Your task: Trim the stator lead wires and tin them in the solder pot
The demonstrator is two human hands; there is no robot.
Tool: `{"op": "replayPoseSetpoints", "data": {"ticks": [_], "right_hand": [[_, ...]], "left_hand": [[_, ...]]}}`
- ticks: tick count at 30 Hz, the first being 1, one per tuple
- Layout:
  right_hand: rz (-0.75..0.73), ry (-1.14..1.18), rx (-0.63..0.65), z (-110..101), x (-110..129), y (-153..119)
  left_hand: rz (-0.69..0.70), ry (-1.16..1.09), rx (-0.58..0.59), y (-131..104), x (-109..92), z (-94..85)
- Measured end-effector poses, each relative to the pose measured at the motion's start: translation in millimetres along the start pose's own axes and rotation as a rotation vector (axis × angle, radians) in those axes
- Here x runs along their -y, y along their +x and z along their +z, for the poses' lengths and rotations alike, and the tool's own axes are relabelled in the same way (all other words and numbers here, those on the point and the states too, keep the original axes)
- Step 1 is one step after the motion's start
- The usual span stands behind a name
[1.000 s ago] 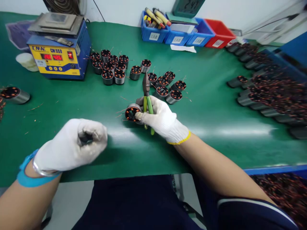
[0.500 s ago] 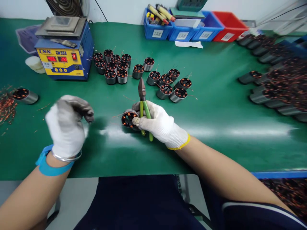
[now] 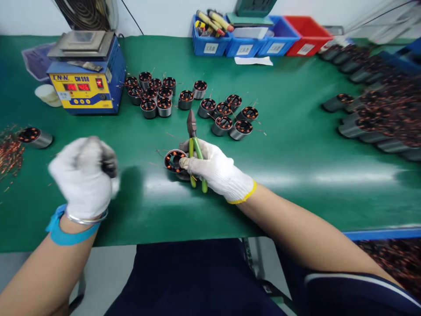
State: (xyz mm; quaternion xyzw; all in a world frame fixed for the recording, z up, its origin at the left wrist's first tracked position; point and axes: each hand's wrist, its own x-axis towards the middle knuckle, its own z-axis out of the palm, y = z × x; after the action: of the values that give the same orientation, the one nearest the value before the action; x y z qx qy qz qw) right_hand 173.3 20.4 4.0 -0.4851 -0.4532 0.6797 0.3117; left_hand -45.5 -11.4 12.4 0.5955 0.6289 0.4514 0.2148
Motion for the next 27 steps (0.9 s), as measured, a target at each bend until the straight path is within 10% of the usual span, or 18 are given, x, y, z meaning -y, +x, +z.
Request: {"op": "replayPoseSetpoints", "data": {"ticks": [5,11,22,27], "right_hand": [[-0.054,0.024,0.004,2,-11,5],[0.073,0.144,0.021,8,-11,4],[0.016,0.012,0.034,9,-12,1],[0.031,0.118,0.000,7,-10,3]], "left_hand": [[-0.124,-0.043,0.407,-7,-16,24.6],[-0.022,-0.283,-0.261,-1,-10,11.3],[0.048,0.032,0.508,-6,-17,0.6],[0.085,-0.158,0.288,-1,-8,-10.3]]}}
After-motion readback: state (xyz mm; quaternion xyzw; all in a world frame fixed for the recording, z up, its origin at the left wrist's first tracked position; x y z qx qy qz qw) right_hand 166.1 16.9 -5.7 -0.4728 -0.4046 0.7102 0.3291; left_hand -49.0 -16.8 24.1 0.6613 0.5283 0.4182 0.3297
